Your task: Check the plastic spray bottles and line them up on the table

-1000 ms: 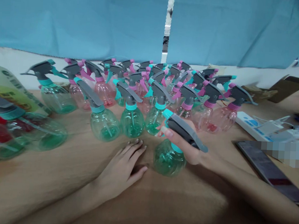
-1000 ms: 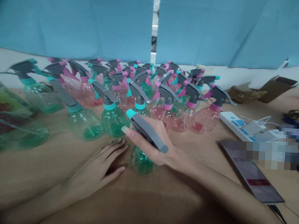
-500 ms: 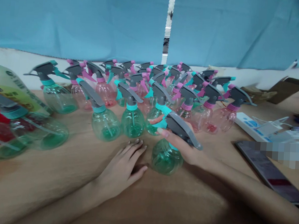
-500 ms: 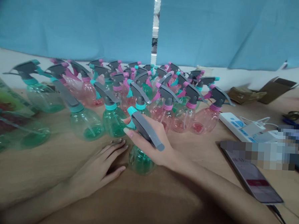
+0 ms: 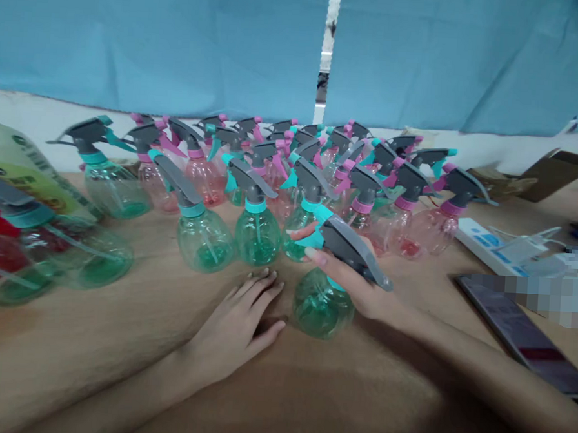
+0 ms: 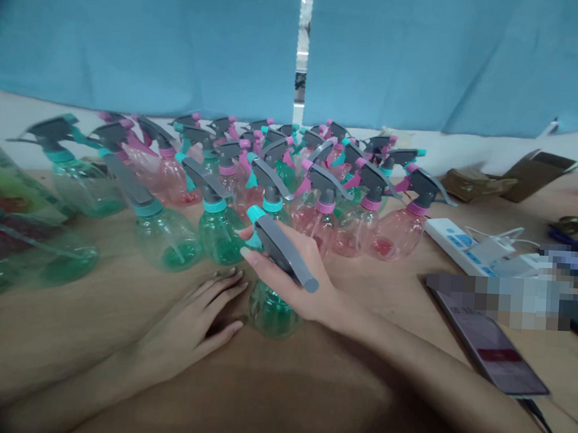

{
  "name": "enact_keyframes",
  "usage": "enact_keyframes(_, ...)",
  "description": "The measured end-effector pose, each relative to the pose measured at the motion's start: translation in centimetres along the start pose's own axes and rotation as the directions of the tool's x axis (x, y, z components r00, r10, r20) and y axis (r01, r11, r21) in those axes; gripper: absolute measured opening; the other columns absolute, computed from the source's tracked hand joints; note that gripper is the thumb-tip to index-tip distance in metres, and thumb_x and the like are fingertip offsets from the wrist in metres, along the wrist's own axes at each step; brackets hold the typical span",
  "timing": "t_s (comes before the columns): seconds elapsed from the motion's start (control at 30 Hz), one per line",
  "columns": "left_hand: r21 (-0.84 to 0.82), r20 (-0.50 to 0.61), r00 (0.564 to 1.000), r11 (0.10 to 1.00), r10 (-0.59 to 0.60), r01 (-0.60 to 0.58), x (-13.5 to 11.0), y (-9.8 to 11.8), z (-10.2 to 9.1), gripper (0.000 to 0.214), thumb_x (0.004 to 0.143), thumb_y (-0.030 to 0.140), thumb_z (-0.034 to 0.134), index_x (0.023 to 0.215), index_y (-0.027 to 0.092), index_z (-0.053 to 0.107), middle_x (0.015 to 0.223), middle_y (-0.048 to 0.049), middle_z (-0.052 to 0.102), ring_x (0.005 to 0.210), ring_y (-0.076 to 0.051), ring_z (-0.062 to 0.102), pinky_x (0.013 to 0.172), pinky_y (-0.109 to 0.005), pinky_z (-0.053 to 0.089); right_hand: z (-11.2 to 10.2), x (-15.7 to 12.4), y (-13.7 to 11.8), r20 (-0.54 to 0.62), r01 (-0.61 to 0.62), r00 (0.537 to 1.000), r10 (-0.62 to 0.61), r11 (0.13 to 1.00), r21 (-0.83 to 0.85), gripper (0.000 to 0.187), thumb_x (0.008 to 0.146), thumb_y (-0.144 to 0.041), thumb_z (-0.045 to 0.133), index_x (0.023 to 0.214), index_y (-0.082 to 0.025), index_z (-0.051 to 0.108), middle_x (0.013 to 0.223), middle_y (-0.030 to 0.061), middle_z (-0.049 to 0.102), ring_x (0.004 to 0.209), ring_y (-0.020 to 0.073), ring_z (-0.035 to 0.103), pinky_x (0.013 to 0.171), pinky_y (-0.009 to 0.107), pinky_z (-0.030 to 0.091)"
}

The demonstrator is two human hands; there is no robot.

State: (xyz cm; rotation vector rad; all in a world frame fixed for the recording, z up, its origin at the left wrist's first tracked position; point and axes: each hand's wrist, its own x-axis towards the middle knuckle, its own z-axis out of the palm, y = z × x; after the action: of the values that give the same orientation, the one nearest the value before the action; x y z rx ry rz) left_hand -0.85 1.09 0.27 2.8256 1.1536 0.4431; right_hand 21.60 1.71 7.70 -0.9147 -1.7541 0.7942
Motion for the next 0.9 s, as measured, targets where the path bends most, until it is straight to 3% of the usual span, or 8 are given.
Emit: enact_keyframes(0.9,0.029,-0.018,1.000,0.999,0.020,-0.019,0.07,0.09,-0.22,0.049,0.096,0.043,0.046,0.134,0.013,0.042,0.140,-0.0145,0.047,0.130,-0.028,0.042,0.105,-0.047,0.037,0.03,-0.03,0.43,0.011,0.036,0.999,-0.037,0.999,0.028,0.019,0.090,-0.035,0.056,0.106,-0.026,0.059,0.070,-0.0036,0.045,0.058,0.0116,0.039,0.057,0.028,0.035)
